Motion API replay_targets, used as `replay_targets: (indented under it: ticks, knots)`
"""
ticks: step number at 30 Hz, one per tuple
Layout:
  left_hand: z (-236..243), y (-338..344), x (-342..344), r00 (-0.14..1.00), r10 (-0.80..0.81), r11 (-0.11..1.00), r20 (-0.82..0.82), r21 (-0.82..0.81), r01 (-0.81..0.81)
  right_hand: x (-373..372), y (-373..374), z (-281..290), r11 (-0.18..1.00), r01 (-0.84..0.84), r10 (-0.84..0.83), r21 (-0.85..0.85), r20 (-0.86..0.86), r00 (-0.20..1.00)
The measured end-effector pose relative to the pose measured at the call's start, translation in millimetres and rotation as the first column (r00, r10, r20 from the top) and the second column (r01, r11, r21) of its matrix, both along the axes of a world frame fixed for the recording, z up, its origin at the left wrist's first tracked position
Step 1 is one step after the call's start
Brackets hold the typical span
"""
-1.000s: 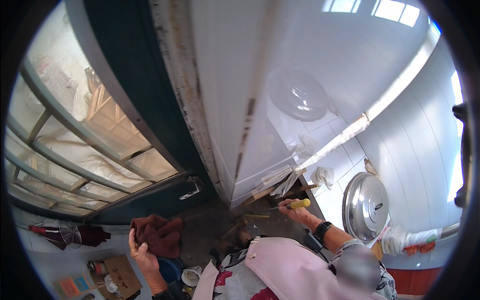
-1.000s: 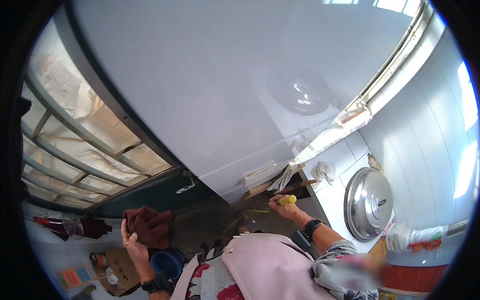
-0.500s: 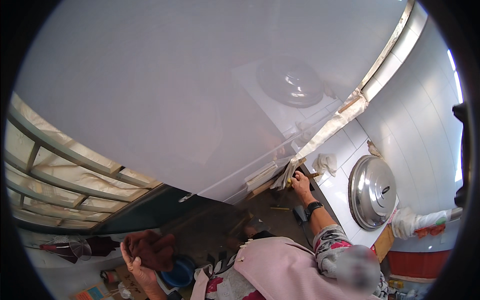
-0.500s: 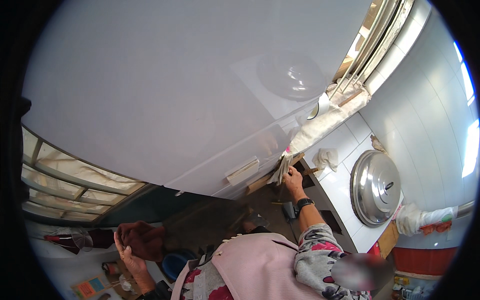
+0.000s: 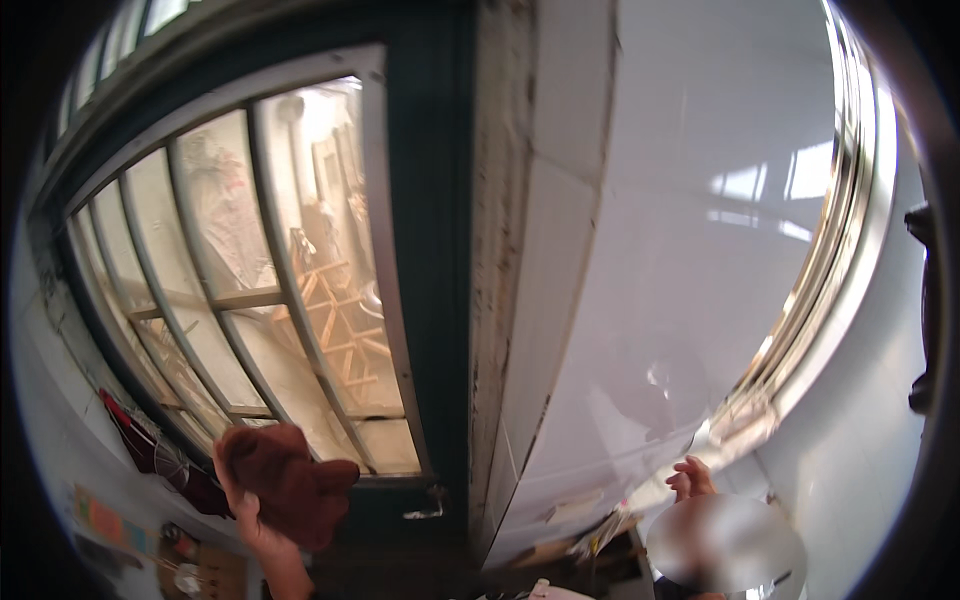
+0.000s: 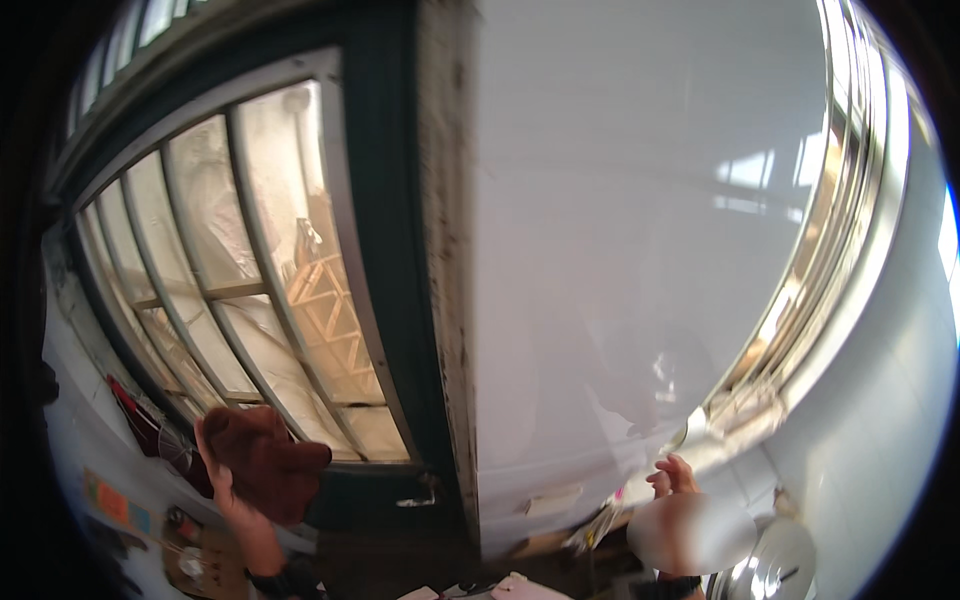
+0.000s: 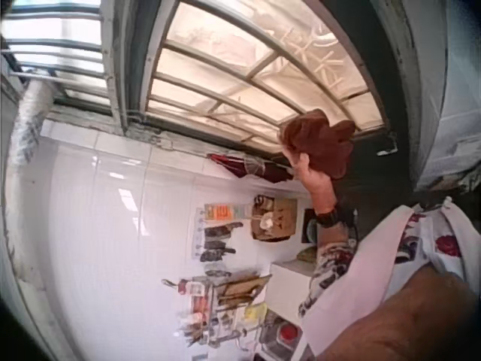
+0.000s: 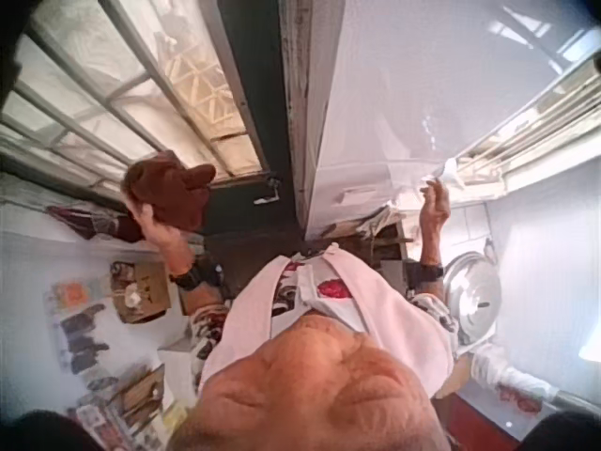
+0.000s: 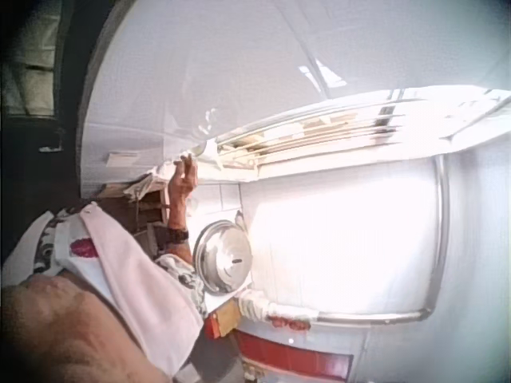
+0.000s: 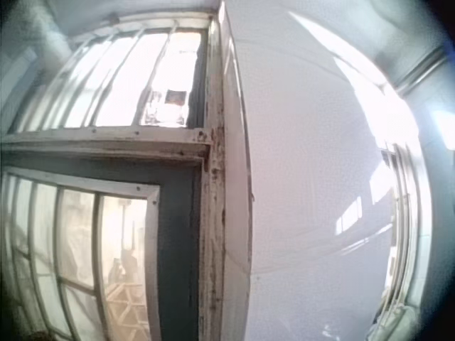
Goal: The person cleans a window and its frame using a long-handled tool with a cloth, then wipes the frame and wall with a cloth by hand. They rinse the cloth in a red scoop at the sink and wring it out.
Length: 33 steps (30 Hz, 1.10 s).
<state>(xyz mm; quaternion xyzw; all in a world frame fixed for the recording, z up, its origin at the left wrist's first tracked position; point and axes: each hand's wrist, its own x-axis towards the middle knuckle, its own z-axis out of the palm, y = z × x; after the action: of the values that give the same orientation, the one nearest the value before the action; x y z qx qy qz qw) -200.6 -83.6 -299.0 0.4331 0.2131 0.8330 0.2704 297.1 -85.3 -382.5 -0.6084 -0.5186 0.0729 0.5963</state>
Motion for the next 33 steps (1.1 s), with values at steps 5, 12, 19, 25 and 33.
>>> replay_targets:
  ticks: [5, 12, 19, 25, 33]
  knots:
    - [62, 34, 34, 0.987, -0.13, 0.977, 0.097, 0.181, 0.11, -43, -6, 157, 0.952, -0.164, -0.013, 0.259, 0.57, 0.822]
    - [134, 79, 62, 0.986, -0.164, 0.931, -0.016, 0.328, 0.16, -90, 39, 252, 0.752, -0.418, -0.28, 0.51, 0.821, 0.498]
    - [188, 114, 86, 0.922, 0.151, 0.849, -0.356, 0.524, 0.063, -99, 65, 244, 0.75, -0.332, -0.394, 0.572, 0.789, 0.471]
    - [248, 128, 139, 0.85, 0.089, 0.786, -0.52, 0.56, 0.261, -106, 68, 236, 0.759, -0.334, -0.39, 0.558, 0.802, 0.453]
    - [329, 158, 174, 0.832, 0.156, 0.738, -0.532, 0.623, 0.26, -116, 81, 224, 0.74, -0.282, -0.451, 0.61, 0.762, 0.465]
